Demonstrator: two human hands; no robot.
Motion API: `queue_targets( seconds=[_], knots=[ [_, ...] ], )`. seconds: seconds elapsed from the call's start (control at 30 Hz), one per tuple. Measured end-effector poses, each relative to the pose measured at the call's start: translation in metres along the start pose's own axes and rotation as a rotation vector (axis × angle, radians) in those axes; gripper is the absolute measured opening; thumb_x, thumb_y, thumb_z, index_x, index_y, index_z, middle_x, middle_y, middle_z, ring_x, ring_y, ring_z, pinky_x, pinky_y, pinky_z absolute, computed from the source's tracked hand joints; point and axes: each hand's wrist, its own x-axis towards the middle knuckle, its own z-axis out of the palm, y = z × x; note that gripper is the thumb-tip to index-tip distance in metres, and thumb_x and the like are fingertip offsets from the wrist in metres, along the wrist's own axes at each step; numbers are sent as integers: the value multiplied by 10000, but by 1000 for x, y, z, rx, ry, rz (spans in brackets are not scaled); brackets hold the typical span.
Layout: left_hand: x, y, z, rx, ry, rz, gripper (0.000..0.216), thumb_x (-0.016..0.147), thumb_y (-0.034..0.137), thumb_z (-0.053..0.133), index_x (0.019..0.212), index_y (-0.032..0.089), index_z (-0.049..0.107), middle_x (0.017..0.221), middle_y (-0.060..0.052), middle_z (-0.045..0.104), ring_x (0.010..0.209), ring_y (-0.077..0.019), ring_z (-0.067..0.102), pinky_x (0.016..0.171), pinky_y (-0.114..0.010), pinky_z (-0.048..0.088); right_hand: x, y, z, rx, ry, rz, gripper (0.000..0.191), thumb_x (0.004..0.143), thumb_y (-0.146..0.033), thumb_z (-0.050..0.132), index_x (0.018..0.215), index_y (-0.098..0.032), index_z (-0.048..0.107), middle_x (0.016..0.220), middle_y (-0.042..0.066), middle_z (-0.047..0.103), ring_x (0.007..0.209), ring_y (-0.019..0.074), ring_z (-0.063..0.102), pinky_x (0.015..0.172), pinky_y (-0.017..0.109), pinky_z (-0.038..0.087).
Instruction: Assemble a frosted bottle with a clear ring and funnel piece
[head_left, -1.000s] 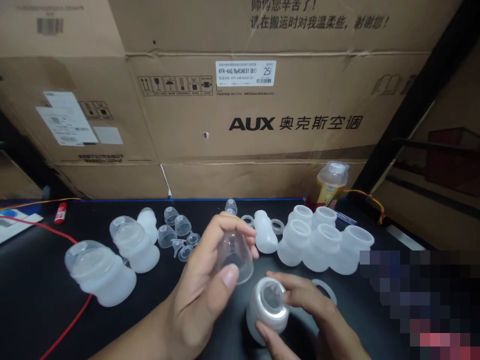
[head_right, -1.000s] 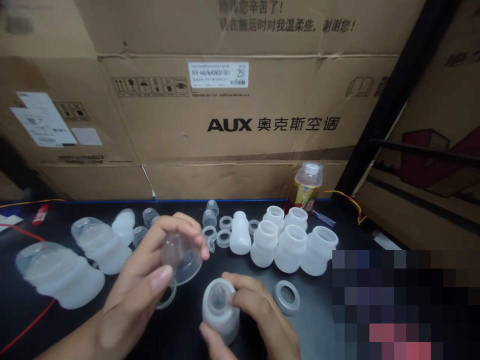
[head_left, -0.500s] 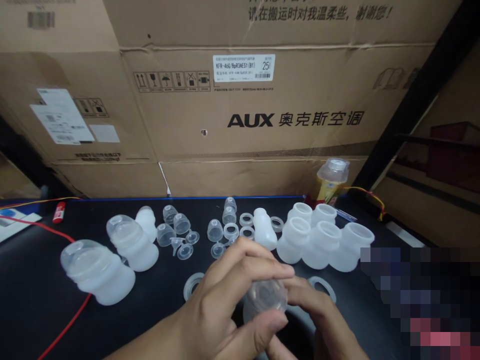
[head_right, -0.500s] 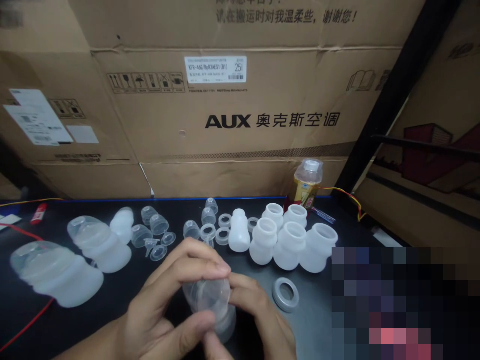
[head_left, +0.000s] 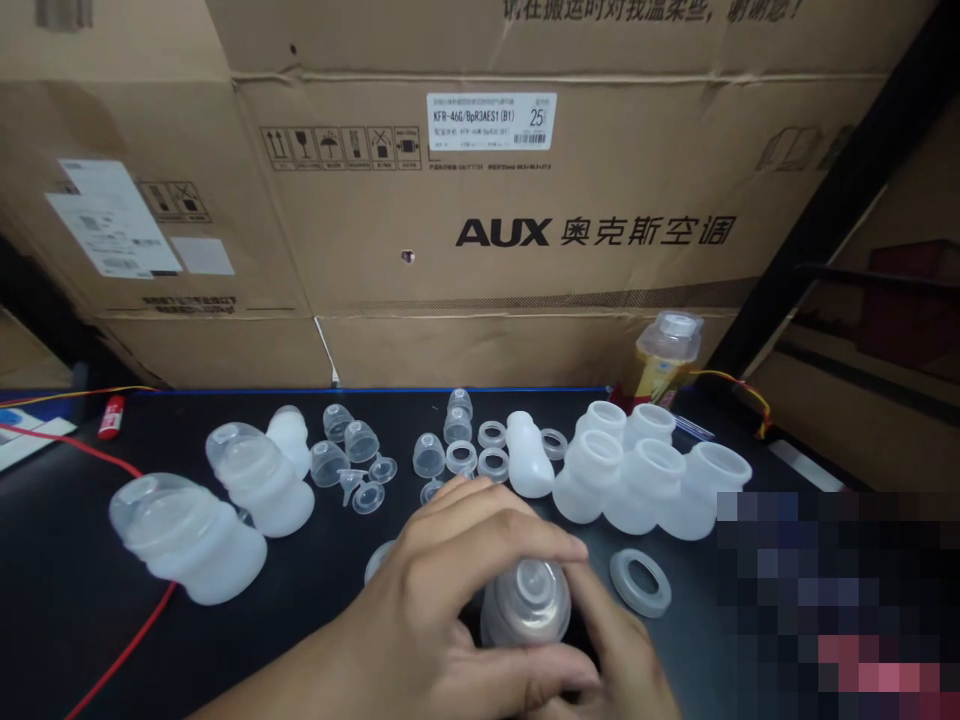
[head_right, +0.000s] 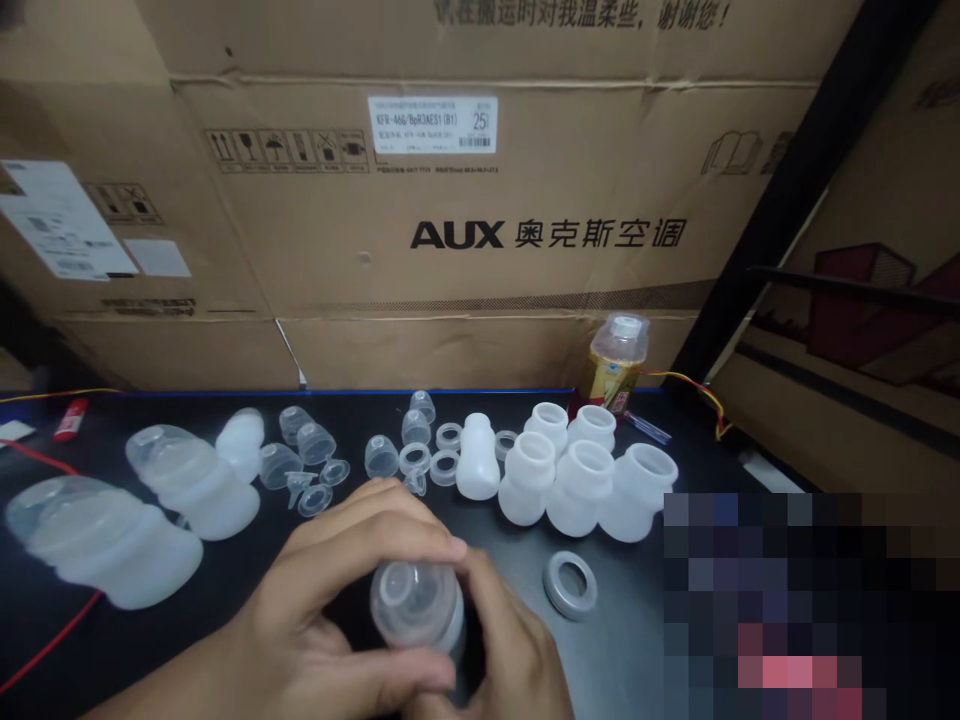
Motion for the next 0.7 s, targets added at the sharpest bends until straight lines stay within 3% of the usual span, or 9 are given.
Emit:
queue_targets(
  seconds=[0.2,0.3,0.4,0.53,0.7],
  knots=[
    [1,3,-2,43,-24,-71,434,790,301,981,1143,135,791,892,-50,801,796,-186,725,741,-310,557,-1,16,2,-114,-45,-160,467,913,-346,722,1378,-372,689,1094,-23,851,956,233,838,842,279,665],
    [2,5,-9,-48,-116,-146,517,757,270,1019,1216,168,802,979,-43,834,893,-186,766,866,-302,585,4,16,-5,-138,-66,-285,392,1003,-416,694,1389,-354,681,1107,10,862,962,230,856,830,249,671],
    [2,4,-17,-201,-207,-248,611,741,238,1029,1308,258,803,1110,-25,861,979,-184,801,984,-302,600,11,12,-12,-178,-77,-395,423,1000,-466,753,1385,-306,682,1144,61,873,969,255,874,823,235,681],
    [-2,-5,-16,-467,-234,-350,610,752,186,1012,1310,335,818,1204,-27,877,1090,-225,835,1068,-356,613,16,5,-14,-158,-72,-382,374,913,-496,847,1202,-273,766,1007,60,885,798,255,879,695,224,691],
    [-3,-11,-12,-663,-322,-364,474,799,235,985,1250,243,842,1201,-117,880,1153,-298,832,1060,-423,635,13,8,-8,-163,-102,-228,260,824,-350,823,1080,-308,842,928,7,895,772,265,884,692,257,705]
  ],
)
